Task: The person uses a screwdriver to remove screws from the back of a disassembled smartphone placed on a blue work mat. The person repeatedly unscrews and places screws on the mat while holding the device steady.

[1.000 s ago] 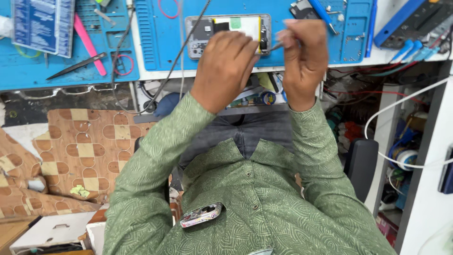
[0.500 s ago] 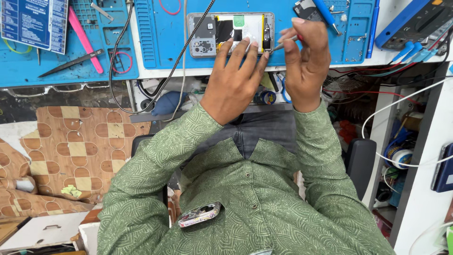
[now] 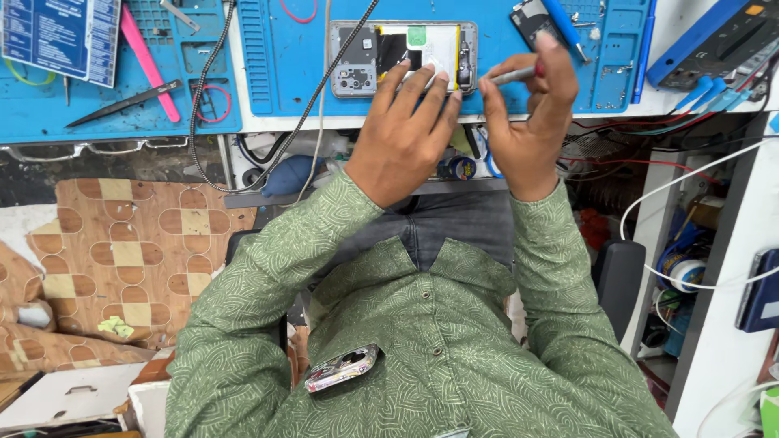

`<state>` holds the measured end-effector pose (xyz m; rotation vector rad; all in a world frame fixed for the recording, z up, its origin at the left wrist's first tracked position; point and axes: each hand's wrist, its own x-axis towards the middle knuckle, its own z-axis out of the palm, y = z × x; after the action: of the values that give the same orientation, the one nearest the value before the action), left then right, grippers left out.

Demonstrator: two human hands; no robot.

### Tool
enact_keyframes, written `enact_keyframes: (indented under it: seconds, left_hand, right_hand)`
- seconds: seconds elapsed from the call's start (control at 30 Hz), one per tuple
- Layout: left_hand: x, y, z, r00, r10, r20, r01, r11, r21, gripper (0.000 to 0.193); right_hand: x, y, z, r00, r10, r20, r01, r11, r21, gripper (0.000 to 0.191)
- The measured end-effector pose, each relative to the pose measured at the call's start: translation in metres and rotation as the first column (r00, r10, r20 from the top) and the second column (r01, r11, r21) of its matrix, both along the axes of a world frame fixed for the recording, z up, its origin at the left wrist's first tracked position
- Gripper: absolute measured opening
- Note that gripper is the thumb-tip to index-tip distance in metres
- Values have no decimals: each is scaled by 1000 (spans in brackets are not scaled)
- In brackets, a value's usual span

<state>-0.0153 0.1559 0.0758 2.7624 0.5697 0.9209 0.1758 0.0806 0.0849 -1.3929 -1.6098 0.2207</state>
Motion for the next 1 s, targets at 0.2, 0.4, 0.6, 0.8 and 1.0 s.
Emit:
enact_keyframes:
  seconds: [0.2,0.4,0.6,0.8,1.0]
  left_hand:
    - [4,10,-3,996,-8,88,9,1000,-13,18]
    - [11,16,-1,980,-32,198,62,987,-149,21]
    - [21,16,1,987,-8,159,44,975,-219,20]
    - [30,16,1,984,20,178,27,966,-258,23]
    - [34,17,2,976,56,213,19,942,-334,14]
  right_hand:
    - [4,-1,-2,1000,-29,-6,29,1000,8,87]
    - [5,-6,1,999,39,-30,-40,999,-23,85]
    - [1,-7,3,987,-63,-145,53,996,-75,77]
    - [-1,-9,14,985,0,-174,-10,998,-57,79]
    - [-3,-12,12,962,-11,-272,12,1000,-1,77]
